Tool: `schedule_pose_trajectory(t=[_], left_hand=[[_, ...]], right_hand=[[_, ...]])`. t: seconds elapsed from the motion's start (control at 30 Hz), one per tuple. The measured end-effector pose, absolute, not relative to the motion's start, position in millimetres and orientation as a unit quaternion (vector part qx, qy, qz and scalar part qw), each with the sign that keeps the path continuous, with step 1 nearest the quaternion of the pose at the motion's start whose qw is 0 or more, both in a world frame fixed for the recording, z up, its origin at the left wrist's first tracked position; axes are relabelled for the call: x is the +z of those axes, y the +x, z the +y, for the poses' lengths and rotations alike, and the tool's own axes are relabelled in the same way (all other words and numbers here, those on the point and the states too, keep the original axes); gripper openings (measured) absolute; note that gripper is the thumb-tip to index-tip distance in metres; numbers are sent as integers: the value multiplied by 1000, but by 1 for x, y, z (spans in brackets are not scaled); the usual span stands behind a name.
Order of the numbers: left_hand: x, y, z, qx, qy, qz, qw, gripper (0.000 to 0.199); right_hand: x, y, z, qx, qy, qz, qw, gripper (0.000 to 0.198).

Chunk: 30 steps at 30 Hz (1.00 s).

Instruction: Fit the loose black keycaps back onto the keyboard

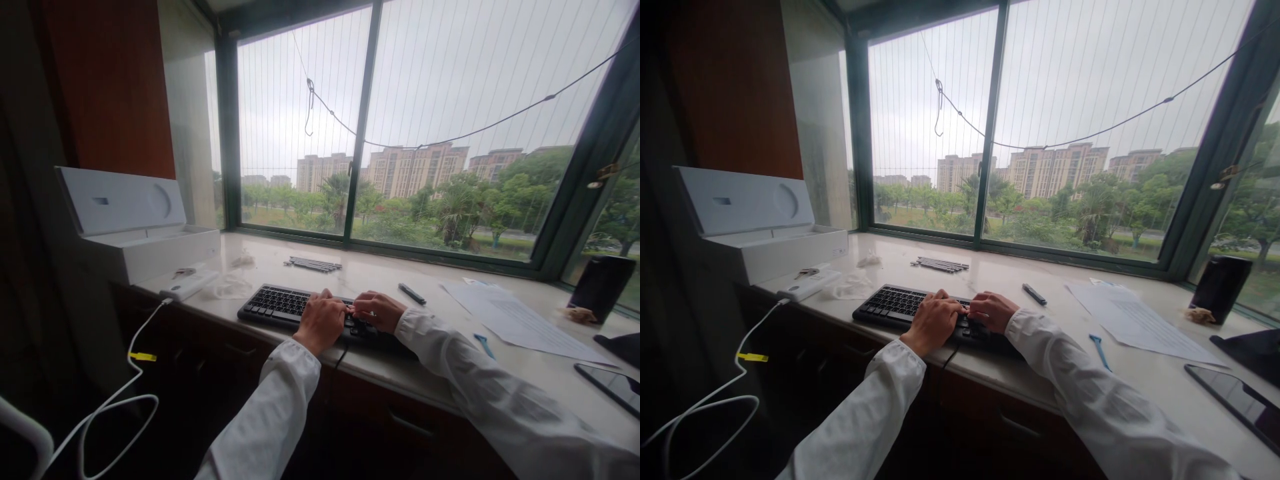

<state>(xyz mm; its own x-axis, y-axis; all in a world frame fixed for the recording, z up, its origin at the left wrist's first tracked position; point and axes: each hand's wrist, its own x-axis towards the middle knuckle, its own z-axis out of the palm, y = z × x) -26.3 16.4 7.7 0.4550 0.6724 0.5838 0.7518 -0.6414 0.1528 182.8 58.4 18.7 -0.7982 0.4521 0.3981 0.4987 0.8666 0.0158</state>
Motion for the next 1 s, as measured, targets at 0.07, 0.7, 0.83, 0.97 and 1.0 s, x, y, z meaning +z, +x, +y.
schedule_pose_trajectory(t=[0.07,0.7,0.83,0.97,1.0], left_hand=[[5,-27,17,-319,-848,-418,62,30],[2,-30,13,-331,-853,-401,53,24],[0,-31,14,-343,-851,-395,44,24],[-1,-31,15,-348,-850,-393,43,24],[-1,-31,15,-349,-850,-393,43,24]], right_hand=[[18,183,58,-65,-252,-946,192,30],[10,191,60,-96,-256,-928,253,27],[9,192,59,-85,-270,-927,247,29],[12,191,56,-85,-290,-924,237,31],[12,191,55,-85,-293,-923,235,31]])
